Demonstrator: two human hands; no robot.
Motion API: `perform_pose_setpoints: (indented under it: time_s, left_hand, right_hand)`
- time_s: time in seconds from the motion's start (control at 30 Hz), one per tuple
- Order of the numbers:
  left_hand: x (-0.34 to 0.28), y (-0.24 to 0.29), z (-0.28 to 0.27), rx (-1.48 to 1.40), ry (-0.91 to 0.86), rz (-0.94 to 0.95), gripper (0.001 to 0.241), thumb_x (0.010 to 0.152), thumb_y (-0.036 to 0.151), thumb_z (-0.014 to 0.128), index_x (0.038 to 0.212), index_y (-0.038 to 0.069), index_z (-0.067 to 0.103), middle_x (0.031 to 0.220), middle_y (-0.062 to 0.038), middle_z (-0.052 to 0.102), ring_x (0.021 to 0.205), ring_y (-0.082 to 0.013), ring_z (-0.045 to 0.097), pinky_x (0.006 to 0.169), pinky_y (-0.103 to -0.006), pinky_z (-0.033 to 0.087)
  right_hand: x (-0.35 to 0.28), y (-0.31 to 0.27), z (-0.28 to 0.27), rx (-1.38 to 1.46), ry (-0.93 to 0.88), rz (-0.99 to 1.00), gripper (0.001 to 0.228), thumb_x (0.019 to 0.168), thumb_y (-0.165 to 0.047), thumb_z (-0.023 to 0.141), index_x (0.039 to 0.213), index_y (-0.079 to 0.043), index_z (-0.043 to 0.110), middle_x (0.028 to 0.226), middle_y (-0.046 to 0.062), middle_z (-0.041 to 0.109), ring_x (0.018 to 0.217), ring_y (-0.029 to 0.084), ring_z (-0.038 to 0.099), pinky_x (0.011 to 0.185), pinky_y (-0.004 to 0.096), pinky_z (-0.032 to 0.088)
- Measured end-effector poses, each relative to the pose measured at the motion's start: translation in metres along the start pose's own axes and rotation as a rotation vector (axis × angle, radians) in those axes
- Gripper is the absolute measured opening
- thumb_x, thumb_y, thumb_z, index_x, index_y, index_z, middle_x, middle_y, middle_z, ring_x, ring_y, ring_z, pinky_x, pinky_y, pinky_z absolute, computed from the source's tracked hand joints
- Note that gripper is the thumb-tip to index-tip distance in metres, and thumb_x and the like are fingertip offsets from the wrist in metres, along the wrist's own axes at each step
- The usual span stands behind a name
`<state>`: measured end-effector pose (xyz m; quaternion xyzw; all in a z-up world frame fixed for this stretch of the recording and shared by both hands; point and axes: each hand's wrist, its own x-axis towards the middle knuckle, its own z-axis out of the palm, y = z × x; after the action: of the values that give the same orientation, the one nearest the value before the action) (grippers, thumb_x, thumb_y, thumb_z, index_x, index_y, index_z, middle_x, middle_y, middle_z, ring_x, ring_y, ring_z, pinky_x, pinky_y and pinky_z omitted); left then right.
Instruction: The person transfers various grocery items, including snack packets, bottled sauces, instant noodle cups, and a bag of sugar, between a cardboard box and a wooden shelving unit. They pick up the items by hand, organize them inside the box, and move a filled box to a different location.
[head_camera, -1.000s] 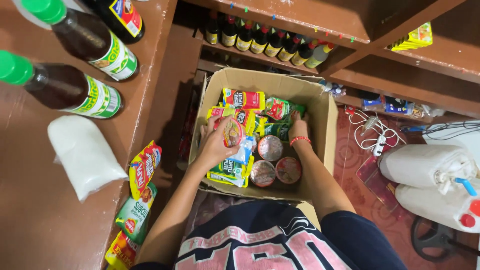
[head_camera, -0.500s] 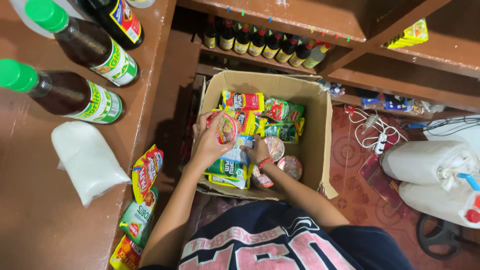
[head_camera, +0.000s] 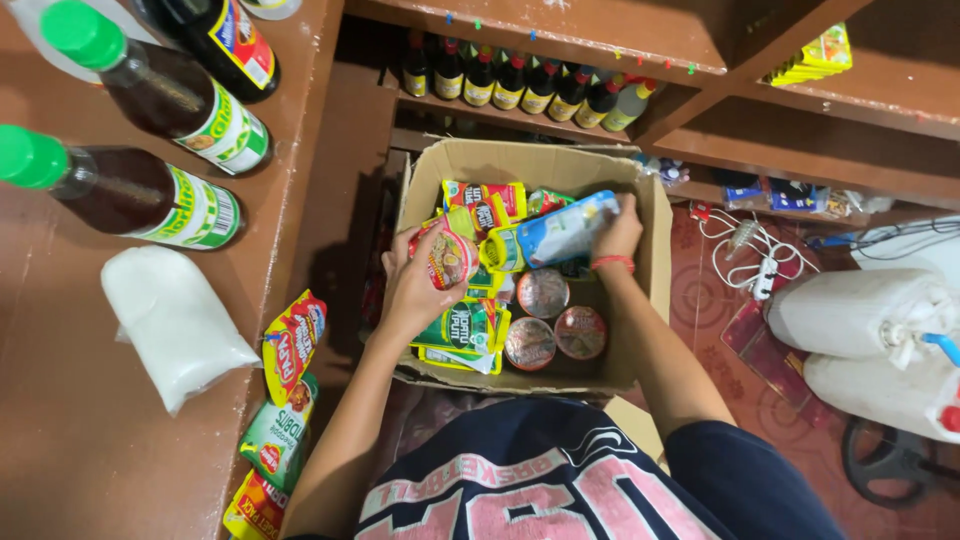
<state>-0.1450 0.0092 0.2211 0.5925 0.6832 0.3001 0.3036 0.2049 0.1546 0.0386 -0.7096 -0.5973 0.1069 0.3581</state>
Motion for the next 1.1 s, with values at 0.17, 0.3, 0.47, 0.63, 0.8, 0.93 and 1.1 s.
perform_pose_setpoints:
  time_s: [0.17, 0.3, 0.47, 0.63, 0.8, 0.93, 1.1]
  left_hand:
    - [0.0, 0.007, 0.0, 0.042, -0.032, -0.006, 0.094, 0.062, 0.023, 0.089, 0.147, 0.021, 0.05, 0.144, -0.011, 0.043, 0.122, -0.0425, 0.044, 0.107, -0.0515, 0.039]
    - [0.004, 0.002, 0.0, 0.041, -0.013, -0.007, 0.095, 0.061, 0.021, 0.089, 0.147, 0.021, 0.049, 0.144, -0.012, 0.043, 0.122, -0.0423, 0.044, 0.106, -0.0512, 0.04]
    - [0.003, -0.005, 0.002, 0.034, 0.009, 0.02, 0.095, 0.061, 0.02, 0.089, 0.148, 0.021, 0.05, 0.144, -0.013, 0.042, 0.121, -0.0419, 0.045, 0.108, -0.0519, 0.038]
    - [0.007, -0.002, 0.008, 0.031, -0.024, 0.006, 0.095, 0.061, 0.023, 0.089, 0.147, 0.021, 0.049, 0.144, -0.013, 0.042, 0.123, -0.0429, 0.044, 0.107, -0.0501, 0.038]
    - [0.008, -0.012, 0.017, 0.019, 0.043, 0.142, 0.093, 0.062, 0.024, 0.09, 0.147, 0.016, 0.051, 0.143, -0.012, 0.044, 0.128, -0.0405, 0.048, 0.11, -0.0539, 0.036]
    - [0.012, -0.007, 0.009, 0.016, 0.031, -0.008, 0.09, 0.062, 0.024, 0.088, 0.144, 0.018, 0.052, 0.146, -0.014, 0.042, 0.122, -0.0433, 0.046, 0.105, -0.051, 0.041]
    - [0.014, -0.011, 0.003, -0.053, 0.327, -0.005, 0.093, 0.068, 0.022, 0.088, 0.151, 0.015, 0.047, 0.147, -0.018, 0.041, 0.127, -0.0437, 0.044, 0.108, -0.0538, 0.04]
  right_hand:
    - [-0.05, -0.092, 0.001, 0.206, -0.15, 0.16, 0.041, 0.09, -0.009, 0.057, 0.128, 0.003, 0.049, 0.112, 0.041, 0.053, 0.097, 0.058, 0.051, 0.087, 0.059, 0.043]
    - [-0.131, -0.086, 0.03, -0.061, -0.625, -0.601, 0.032, 0.092, -0.029, 0.069, 0.119, -0.015, 0.059, 0.13, 0.019, 0.053, 0.117, 0.04, 0.05, 0.104, 0.051, 0.047]
    - [-0.13, -0.214, -0.058, -0.386, -1.014, -0.564, 0.075, 0.079, -0.048, 0.08, 0.14, -0.02, 0.047, 0.15, 0.02, 0.038, 0.127, 0.051, 0.038, 0.099, 0.062, 0.043]
    - [-0.17, -0.171, -0.023, -0.49, -1.289, -0.407, 0.109, 0.07, -0.031, 0.085, 0.16, -0.028, 0.024, 0.159, 0.016, 0.026, 0.124, 0.054, 0.042, 0.096, 0.06, 0.048]
    - [-0.171, -0.135, 0.0, -0.06, -1.11, -0.348, 0.087, 0.068, 0.004, 0.077, 0.145, -0.024, 0.048, 0.126, 0.019, 0.054, 0.106, 0.046, 0.06, 0.091, 0.051, 0.053]
    - [-0.122, -0.152, -0.029, 0.059, -0.983, -0.479, 0.063, 0.075, 0.007, 0.071, 0.132, -0.019, 0.062, 0.114, 0.015, 0.061, 0.104, 0.038, 0.064, 0.089, 0.046, 0.056]
    - [-0.034, -0.123, -0.077, -0.033, -0.559, -0.645, 0.058, 0.062, 0.014, 0.066, 0.114, -0.013, 0.07, 0.112, 0.015, 0.064, 0.11, 0.037, 0.063, 0.091, 0.043, 0.055]
